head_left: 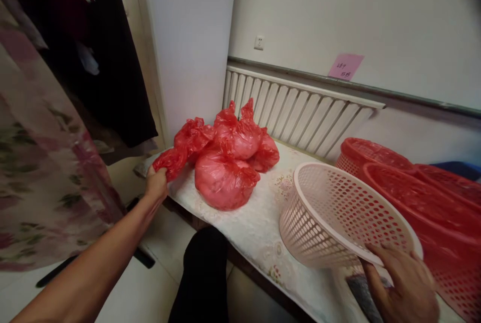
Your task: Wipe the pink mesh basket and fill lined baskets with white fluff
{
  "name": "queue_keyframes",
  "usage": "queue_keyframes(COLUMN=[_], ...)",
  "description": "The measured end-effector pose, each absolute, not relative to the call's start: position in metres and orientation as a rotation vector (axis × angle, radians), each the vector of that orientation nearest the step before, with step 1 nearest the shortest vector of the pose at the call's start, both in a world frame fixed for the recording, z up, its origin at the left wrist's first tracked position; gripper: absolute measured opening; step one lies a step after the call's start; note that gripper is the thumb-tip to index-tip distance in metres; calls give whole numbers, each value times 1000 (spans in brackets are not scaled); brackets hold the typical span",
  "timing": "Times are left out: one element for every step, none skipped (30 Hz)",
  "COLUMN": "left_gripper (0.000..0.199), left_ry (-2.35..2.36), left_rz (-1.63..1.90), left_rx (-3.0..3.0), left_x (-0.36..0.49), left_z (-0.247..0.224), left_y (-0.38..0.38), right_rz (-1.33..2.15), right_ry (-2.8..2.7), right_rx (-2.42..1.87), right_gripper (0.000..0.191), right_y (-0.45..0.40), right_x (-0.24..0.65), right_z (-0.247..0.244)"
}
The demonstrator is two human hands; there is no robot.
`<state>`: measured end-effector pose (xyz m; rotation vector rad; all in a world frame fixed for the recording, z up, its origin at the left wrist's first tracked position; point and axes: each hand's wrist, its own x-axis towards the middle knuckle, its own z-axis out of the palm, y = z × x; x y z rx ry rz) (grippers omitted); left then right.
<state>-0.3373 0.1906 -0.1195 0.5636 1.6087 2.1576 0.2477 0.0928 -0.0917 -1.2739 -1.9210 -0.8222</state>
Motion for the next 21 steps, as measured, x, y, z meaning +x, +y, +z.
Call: queue_keyframes(left_gripper=[47,47,47,46,46,46,46,45,43,40,38,35,32,31,30,29,29,28,27,25,22], left_ry=[1560,1507,1446,1378,1295,1207,1114,1022,942,874,820,783,757,735,711,685,666,656,657,672,693], left_rz=[2189,2212,2228,2234,2237,2230,2210,2186,2158,2130,2106,2082,2059,2036,2010,1982,1956,1925,1891,1855,1818], left_rx=[590,631,679,731,779,820,854,868,869,856,834,806,777,751,727,703,674,639,597,554,519], left_x=[-331,-324,-315,-305,-295,-284,-272,-261,-251,-241,-231,-222,-214,-205,-198,-190,-183,-176,-170,-164,-158], left_z=[-109,-98,-86,-75,-64,-54,-43,-34,-24,-16,-7,0,7,13,18,22,24,26,27,27,27], left_y=[186,180,174,168,162,156,150,145,140,136,132,128,125,122,119,117,114,113,112,111,111], right_rz=[-822,-817,-808,-792,-770,-744,-715,-685,-653,-617,-579,-539,-500,-463,-430,-398,-366,-328,-281,-223,-152], right_ry=[-1913,-1909,-1903,-1902,-1909,-1918,-1929,-1939,-1943,-1945,-1943,-1941,-1937,-1930,-1919,-1910,-1904,-1905,-1917,-1940,-1961], right_rx=[-1264,-1253,-1240,-1228,-1222,-1219,-1223,-1228,-1230,-1233,-1236,-1238,-1238,-1236,-1236,-1237,-1241,-1250,-1262,-1274,-1283], right_gripper=[29,28,27,25,24,22,21,20,20,19,18,17,16,15,15,15,16,16,17,15,11], right_y=[93,93,94,94,94,94,94,93,92,91,90,88,85,82,79,75,71,66,62,57,53], right_x=[247,246,246,245,244,244,244,244,245,246,247,247,248,248,248,248,248,248,248,248,248], right_z=[-92,-92,-91,-90,-88,-86,-83,-80,-78,-75,-73,-71,-69,-67,-65,-64,-62,-61,-59,-56,-53])
